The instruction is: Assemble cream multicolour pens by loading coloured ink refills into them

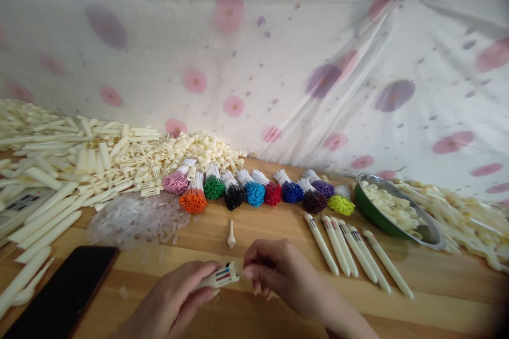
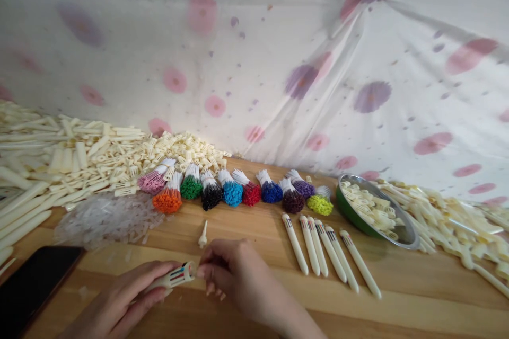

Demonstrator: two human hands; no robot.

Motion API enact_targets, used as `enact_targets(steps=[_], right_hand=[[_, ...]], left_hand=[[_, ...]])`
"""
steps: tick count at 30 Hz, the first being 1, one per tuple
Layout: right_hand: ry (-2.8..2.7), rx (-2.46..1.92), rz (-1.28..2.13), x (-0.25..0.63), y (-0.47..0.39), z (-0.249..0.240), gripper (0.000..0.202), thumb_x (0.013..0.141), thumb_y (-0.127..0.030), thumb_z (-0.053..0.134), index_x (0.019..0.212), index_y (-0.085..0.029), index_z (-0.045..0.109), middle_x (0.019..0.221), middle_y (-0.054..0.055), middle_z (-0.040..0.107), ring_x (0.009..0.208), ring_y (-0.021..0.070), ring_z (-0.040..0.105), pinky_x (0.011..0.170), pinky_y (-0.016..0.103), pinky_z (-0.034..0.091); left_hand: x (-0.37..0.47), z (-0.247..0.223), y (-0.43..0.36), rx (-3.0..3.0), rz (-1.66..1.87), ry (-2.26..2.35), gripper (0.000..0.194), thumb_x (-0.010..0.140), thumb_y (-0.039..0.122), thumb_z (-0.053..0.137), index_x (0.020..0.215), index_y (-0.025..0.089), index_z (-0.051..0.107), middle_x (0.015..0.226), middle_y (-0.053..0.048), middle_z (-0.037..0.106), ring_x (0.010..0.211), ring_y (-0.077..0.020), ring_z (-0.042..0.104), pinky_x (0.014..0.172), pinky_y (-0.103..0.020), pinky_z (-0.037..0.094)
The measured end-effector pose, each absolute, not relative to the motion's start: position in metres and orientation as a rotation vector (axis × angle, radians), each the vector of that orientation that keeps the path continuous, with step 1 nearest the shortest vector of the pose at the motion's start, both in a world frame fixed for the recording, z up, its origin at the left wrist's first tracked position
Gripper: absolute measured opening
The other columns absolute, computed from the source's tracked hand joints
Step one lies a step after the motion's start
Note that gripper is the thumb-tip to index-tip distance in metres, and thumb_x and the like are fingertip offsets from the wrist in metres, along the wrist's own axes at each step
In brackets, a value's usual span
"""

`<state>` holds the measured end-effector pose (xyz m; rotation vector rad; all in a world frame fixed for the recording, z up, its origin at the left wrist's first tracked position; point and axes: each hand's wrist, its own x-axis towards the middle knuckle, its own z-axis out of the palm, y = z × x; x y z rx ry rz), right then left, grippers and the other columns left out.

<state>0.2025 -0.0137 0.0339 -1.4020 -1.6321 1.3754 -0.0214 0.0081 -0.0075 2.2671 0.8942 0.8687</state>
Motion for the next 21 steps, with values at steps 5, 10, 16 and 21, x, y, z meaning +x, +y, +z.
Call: enact_targets(steps=[5,10,16,21], right_hand=[[-1.198,-1.158,1.699,0.194,-0.006,0.017,0.039,0.068,-0.051,0.068,0.07,-0.014,0.056,0.057,-0.001,0.059,0.043,0.0064,0.052,0.042,0.017,0.044],[-1.128,-1.151,1.728,0.193,-0.007,0.021,0.04,0.071,-0.05,0.067,0.07,-0.011,0.06,0.063,0.002,0.063,0.047,0.007,0.058,0.043,0.017,0.048],[-1.078,-1.121,1.804,0.194,-0.006,0.027,0.039,0.071,-0.048,0.067,0.072,-0.01,0.061,0.068,0.005,0.066,0.053,0.0099,0.063,0.044,0.019,0.051],[-1.108,-1.125,1.796,0.195,-0.006,0.026,0.036,0.07,-0.044,0.07,0.075,-0.01,0.063,0.068,0.004,0.066,0.054,0.0094,0.063,0.044,0.018,0.051]], left_hand=[[-0.022,-0.011,0.01,2.24,0.881,0.899,0.032,0.083,0.02,0.056,0.112,0.032,0.059,0.104,0.003,0.074,0.089,-0.0142,0.07,0.077,-0.016,0.054],[-0.021,-0.015,0.011,2.189,0.842,0.921,0.031,0.085,0.02,0.054,0.113,0.032,0.058,0.106,0.003,0.073,0.092,-0.0136,0.069,0.078,-0.016,0.053],[-0.021,-0.015,0.008,2.151,0.853,0.933,0.031,0.085,0.021,0.054,0.113,0.032,0.059,0.107,0.002,0.073,0.093,-0.0141,0.069,0.079,-0.017,0.054],[-0.023,-0.013,0.01,2.107,0.767,0.953,0.029,0.087,0.023,0.051,0.114,0.031,0.058,0.113,0.001,0.07,0.092,-0.0129,0.069,0.076,-0.014,0.054]])
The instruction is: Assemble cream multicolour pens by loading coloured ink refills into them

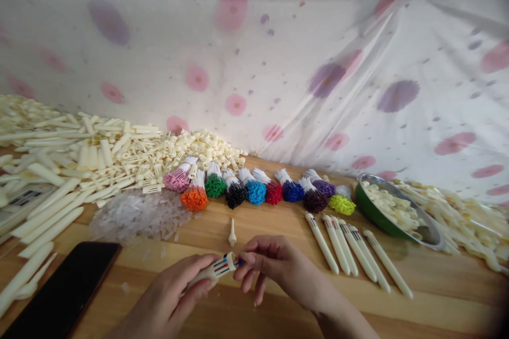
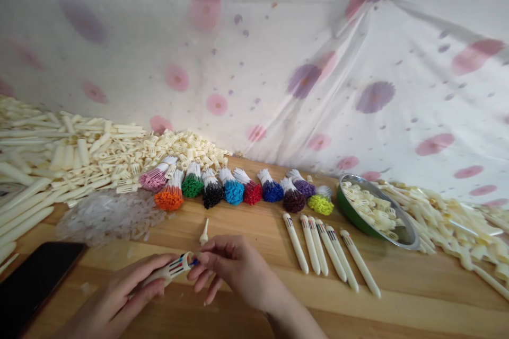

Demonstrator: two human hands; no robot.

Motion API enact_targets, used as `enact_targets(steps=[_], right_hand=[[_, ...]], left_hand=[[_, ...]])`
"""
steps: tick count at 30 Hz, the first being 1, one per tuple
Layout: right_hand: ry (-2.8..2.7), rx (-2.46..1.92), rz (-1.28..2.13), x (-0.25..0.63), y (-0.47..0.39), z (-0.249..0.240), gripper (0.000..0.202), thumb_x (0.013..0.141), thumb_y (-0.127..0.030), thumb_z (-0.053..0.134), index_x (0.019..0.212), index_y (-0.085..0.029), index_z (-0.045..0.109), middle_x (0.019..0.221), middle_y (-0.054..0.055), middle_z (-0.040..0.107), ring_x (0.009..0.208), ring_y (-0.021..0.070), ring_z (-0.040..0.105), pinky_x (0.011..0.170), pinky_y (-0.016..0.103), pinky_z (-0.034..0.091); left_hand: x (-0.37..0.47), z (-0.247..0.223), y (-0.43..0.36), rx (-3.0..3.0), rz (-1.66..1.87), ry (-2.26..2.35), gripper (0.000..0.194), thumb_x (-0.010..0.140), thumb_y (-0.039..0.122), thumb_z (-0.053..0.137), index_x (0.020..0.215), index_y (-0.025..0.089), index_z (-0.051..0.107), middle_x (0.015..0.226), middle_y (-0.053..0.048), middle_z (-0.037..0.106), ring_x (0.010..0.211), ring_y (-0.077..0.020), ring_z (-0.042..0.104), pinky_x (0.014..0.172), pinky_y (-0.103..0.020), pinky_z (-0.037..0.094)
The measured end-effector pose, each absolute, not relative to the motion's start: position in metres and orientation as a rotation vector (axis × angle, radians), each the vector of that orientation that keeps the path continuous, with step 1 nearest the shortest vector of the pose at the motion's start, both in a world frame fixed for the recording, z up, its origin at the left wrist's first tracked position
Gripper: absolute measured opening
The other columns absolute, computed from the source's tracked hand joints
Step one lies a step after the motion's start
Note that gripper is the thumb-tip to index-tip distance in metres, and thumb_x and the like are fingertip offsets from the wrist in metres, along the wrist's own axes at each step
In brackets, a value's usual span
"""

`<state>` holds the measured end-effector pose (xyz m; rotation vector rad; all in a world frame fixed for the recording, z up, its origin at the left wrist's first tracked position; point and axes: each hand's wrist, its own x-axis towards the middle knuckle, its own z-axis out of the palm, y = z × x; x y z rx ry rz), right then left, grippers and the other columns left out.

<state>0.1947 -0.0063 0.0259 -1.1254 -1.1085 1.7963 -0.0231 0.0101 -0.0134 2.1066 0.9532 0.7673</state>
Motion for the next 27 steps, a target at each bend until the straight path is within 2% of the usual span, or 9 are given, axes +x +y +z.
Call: enact_targets(steps=[7,15,20,27], right_hand=[[-1.164,-1.196,1.701,0.193,-0.009,0.022,0.037,0.068,-0.046,0.071,0.077,-0.01,0.067,0.063,0.002,0.063,0.049,0.0061,0.057,0.043,0.016,0.049],[-1.324,-1.273,1.631,0.196,-0.015,0.027,0.038,0.074,-0.045,0.066,0.097,-0.016,0.071,0.07,0.003,0.064,0.055,0.007,0.056,0.047,0.016,0.048],[-1.52,-1.441,1.37,0.204,-0.021,0.038,0.033,0.079,-0.036,0.062,0.107,-0.019,0.068,0.075,0.006,0.07,0.06,0.0113,0.059,0.051,0.02,0.048],[-1.811,-1.46,1.247,0.2,-0.026,0.045,0.034,0.08,-0.02,0.057,0.113,-0.025,0.065,0.075,0.003,0.072,0.059,0.0116,0.058,0.052,0.021,0.043]], left_hand=[[-0.023,-0.011,0.007,2.076,0.722,0.964,0.03,0.088,0.026,0.05,0.116,0.03,0.058,0.112,-0.001,0.071,0.096,-0.0149,0.067,0.08,-0.017,0.053],[-0.022,-0.011,0.008,2.043,0.703,0.981,0.029,0.088,0.03,0.049,0.114,0.029,0.06,0.111,-0.002,0.071,0.096,-0.0172,0.067,0.08,-0.019,0.052],[-0.024,-0.014,0.007,1.98,0.712,0.986,0.029,0.087,0.031,0.05,0.114,0.031,0.059,0.113,-0.001,0.07,0.096,-0.0177,0.067,0.08,-0.02,0.053],[-0.023,-0.013,0.008,1.905,0.703,0.996,0.031,0.087,0.031,0.052,0.116,0.035,0.059,0.115,-0.001,0.069,0.099,-0.019,0.066,0.082,-0.022,0.052]])
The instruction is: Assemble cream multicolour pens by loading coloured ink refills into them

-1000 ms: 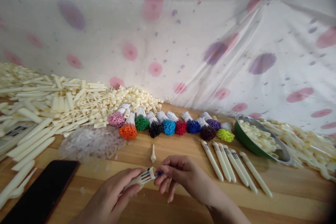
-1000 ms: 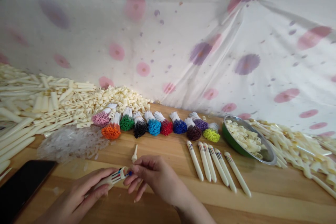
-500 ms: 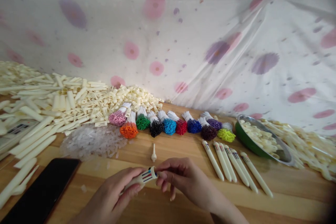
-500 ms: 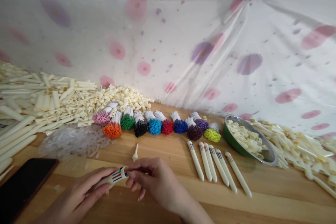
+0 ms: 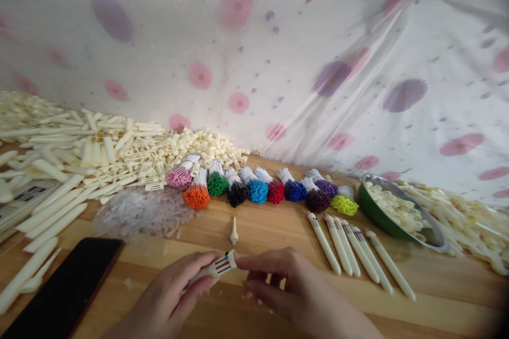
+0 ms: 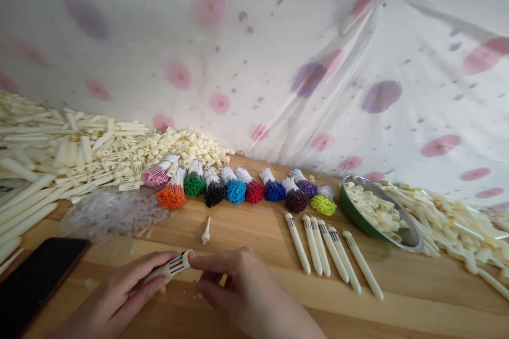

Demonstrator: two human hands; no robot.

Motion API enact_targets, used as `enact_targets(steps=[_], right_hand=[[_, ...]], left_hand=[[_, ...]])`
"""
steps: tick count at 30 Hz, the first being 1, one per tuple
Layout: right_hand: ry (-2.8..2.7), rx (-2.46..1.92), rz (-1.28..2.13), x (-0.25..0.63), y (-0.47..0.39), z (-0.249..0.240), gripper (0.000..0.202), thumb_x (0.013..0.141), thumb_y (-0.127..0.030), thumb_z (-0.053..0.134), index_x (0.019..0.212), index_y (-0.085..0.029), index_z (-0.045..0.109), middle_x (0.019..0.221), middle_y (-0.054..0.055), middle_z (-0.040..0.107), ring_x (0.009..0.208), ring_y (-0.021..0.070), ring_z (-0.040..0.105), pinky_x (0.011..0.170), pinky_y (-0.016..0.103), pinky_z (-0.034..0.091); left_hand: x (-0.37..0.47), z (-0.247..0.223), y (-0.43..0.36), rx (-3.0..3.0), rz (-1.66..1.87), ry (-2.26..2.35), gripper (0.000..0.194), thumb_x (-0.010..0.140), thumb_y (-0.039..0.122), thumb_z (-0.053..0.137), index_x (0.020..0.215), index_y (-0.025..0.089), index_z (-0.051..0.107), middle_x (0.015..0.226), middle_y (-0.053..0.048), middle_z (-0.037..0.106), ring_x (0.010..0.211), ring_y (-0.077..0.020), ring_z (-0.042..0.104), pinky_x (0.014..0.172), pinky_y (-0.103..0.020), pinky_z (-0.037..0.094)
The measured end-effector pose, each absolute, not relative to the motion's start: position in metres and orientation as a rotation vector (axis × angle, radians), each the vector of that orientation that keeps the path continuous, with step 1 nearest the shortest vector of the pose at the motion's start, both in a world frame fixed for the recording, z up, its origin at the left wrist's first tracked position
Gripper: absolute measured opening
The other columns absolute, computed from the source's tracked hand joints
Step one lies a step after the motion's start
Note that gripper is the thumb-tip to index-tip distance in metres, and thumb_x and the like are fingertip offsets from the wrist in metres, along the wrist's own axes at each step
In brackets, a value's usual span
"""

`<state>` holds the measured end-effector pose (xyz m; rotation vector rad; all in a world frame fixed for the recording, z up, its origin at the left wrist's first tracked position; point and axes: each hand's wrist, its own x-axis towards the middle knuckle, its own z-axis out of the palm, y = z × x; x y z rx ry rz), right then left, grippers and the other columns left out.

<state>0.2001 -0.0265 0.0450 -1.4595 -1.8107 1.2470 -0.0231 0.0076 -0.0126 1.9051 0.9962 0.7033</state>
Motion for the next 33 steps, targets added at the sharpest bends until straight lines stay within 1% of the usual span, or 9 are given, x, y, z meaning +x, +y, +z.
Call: enact_targets(steps=[5,9,12,15,21,24,27,31,33], right_hand=[[-1.671,-1.461,1.395,0.197,-0.025,0.039,0.031,0.082,-0.024,0.055,0.112,-0.02,0.066,0.073,0.005,0.071,0.057,0.0109,0.058,0.053,0.022,0.046],[-1.536,-1.386,1.549,0.198,-0.023,0.034,0.029,0.082,-0.023,0.057,0.11,-0.019,0.065,0.071,0.003,0.068,0.056,0.0075,0.056,0.051,0.018,0.046],[-1.466,-1.319,1.653,0.199,-0.02,0.032,0.029,0.081,-0.024,0.059,0.11,-0.019,0.065,0.071,0.001,0.067,0.055,0.0054,0.055,0.048,0.014,0.045],[-1.356,-1.254,1.778,0.2,-0.017,0.029,0.031,0.079,-0.03,0.062,0.106,-0.016,0.065,0.066,0.001,0.065,0.05,0.0041,0.054,0.044,0.012,0.043],[-1.177,-1.191,1.891,0.199,-0.013,0.027,0.043,0.07,-0.042,0.071,0.1,-0.012,0.064,0.06,0.0,0.064,0.045,0.005,0.054,0.037,0.012,0.04],[-1.259,-1.198,1.831,0.2,-0.015,0.025,0.037,0.072,-0.04,0.07,0.098,-0.013,0.065,0.064,0.0,0.064,0.047,0.0039,0.054,0.04,0.011,0.041],[-1.316,-1.194,1.789,0.201,-0.016,0.023,0.033,0.074,-0.036,0.069,0.099,-0.014,0.066,0.067,0.0,0.065,0.049,0.0035,0.054,0.043,0.012,0.042],[-1.253,-1.15,1.825,0.2,-0.016,0.026,0.037,0.072,-0.037,0.071,0.101,-0.014,0.066,0.064,0.0,0.065,0.046,0.0035,0.054,0.04,0.012,0.04],[-1.127,-1.149,1.893,0.199,-0.016,0.029,0.04,0.069,-0.037,0.073,0.101,-0.013,0.067,0.058,-0.001,0.064,0.041,0.003,0.052,0.037,0.011,0.037]], left_hand=[[-0.023,-0.011,0.006,1.857,0.695,0.975,0.031,0.086,0.03,0.052,0.115,0.036,0.06,0.114,0.0,0.069,0.098,-0.019,0.066,0.081,-0.021,0.052],[-0.021,-0.008,0.005,1.781,0.679,0.977,0.03,0.085,0.032,0.053,0.114,0.034,0.062,0.111,-0.001,0.07,0.094,-0.0192,0.066,0.08,-0.022,0.051],[-0.019,-0.008,0.005,1.707,0.647,0.981,0.029,0.086,0.038,0.051,0.112,0.032,0.062,0.089,0.0,0.073,0.077,-0.0167,0.066,0.071,-0.022,0.051],[-0.018,-0.01,0.005,1.625,0.586,0.952,0.032,0.087,0.042,0.048,0.113,0.03,0.062,0.071,0.002,0.068,0.067,-0.0151,0.061,0.066,-0.022,0.048],[-0.015,-0.011,0.006,1.374,0.515,0.862,0.037,0.085,0.047,0.051,0.115,0.028,0.061,0.083,0.0,0.068,0.066,-0.0133,0.056,0.061,-0.023,0.043],[-0.013,-0.007,0.006,1.253,0.493,0.806,0.037,0.082,0.048,0.055,0.11,0.027,0.065,0.084,0.0,0.069,0.062,-0.0116,0.055,0.057,-0.022,0.042],[-0.012,-0.003,0.006,1.147,0.484,0.795,0.037,0.078,0.05,0.06,0.103,0.024,0.068,0.079,0.0,0.069,0.057,-0.0101,0.054,0.053,-0.022,0.04],[-0.011,0.001,0.005,1.055,0.495,0.806,0.037,0.072,0.052,0.065,0.094,0.023,0.07,0.076,0.001,0.068,0.054,-0.0084,0.053,0.051,-0.021,0.038],[-0.011,0.002,0.005,1.084,0.511,0.806,0.036,0.073,0.051,0.064,0.093,0.023,0.07,0.078,0.0,0.069,0.056,-0.0091,0.054,0.053,-0.022,0.04]])
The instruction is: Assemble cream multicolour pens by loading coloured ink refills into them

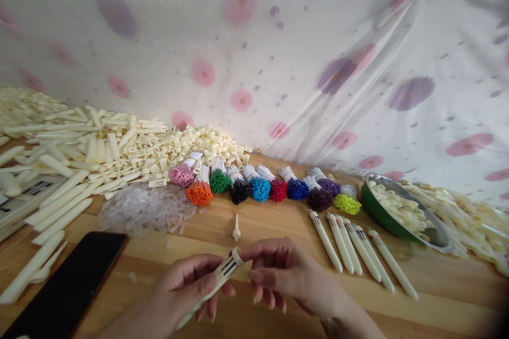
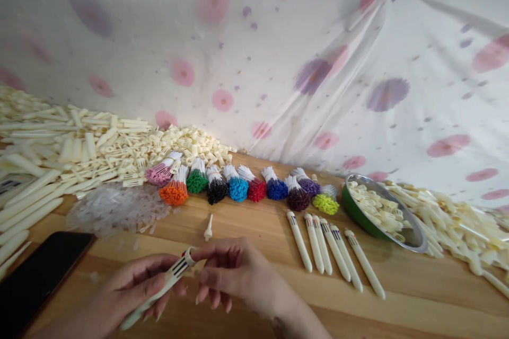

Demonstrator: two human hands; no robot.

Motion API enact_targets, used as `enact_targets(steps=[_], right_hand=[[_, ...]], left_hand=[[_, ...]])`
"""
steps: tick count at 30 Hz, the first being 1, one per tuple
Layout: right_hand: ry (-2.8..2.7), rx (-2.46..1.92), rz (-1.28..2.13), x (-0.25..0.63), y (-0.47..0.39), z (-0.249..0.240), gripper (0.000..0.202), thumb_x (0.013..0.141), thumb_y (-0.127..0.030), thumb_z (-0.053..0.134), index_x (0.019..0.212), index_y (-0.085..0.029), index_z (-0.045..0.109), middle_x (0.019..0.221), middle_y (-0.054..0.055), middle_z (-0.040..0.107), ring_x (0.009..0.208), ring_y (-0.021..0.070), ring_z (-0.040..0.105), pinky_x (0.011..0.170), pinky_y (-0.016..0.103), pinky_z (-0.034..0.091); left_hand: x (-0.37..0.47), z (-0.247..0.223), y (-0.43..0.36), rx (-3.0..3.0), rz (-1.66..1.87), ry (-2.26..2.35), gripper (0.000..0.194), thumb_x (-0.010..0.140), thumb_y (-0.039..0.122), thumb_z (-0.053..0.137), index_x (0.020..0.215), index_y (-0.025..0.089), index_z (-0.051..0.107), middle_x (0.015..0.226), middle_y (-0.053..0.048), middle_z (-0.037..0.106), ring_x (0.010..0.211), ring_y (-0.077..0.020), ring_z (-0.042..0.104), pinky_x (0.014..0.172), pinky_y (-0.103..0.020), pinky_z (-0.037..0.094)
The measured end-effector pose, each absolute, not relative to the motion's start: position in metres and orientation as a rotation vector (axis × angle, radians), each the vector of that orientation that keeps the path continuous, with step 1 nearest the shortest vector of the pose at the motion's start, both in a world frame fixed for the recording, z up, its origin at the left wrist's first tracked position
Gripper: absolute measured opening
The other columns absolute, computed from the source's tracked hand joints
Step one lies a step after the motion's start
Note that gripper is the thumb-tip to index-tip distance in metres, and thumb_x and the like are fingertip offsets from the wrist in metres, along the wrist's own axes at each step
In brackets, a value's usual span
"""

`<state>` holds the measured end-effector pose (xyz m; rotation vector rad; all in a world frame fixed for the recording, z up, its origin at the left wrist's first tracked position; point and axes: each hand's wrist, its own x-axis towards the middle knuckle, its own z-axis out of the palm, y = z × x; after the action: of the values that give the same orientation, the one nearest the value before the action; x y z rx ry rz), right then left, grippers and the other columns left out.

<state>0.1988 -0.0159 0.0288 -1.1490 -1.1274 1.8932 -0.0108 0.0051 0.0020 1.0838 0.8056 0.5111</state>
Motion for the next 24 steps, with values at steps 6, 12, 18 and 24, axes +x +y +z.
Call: enact_targets(steps=[6,12,18,24], right_hand=[[-0.786,-1.176,2.007,0.198,-0.014,0.038,0.028,0.063,-0.026,0.071,0.086,-0.011,0.071,0.043,-0.004,0.058,0.029,-0.0001,0.039,0.03,0.011,0.021],[-0.932,-1.319,1.882,0.195,-0.014,0.039,0.033,0.065,-0.035,0.067,0.086,-0.009,0.07,0.039,-0.006,0.053,0.029,0.001,0.037,0.032,0.014,0.022],[-1.203,-1.453,1.672,0.186,-0.018,0.039,0.045,0.069,-0.045,0.063,0.098,-0.01,0.064,0.048,-0.005,0.055,0.039,0.0046,0.044,0.04,0.017,0.032],[-1.366,-1.463,1.525,0.184,-0.022,0.035,0.028,0.075,-0.032,0.06,0.095,-0.014,0.064,0.053,-0.005,0.053,0.045,0.0059,0.046,0.046,0.019,0.035]], left_hand=[[-0.013,-0.001,0.006,1.172,0.55,0.809,0.032,0.081,0.043,0.061,0.105,0.024,0.067,0.081,0.0,0.071,0.059,-0.01,0.055,0.056,-0.022,0.042],[-0.009,-0.002,0.006,1.251,0.57,0.859,0.034,0.081,0.045,0.058,0.104,0.022,0.067,0.08,-0.001,0.07,0.061,-0.0126,0.055,0.058,-0.024,0.043],[-0.01,-0.006,0.005,1.436,0.603,1.002,0.033,0.085,0.04,0.052,0.111,0.022,0.063,0.071,0.002,0.065,0.066,-0.0155,0.056,0.062,-0.025,0.042],[-0.01,-0.005,0.004,1.469,0.596,1.009,0.033,0.085,0.04,0.051,0.11,0.022,0.062,0.068,0.003,0.06,0.066,-0.0159,0.055,0.063,-0.026,0.041]])
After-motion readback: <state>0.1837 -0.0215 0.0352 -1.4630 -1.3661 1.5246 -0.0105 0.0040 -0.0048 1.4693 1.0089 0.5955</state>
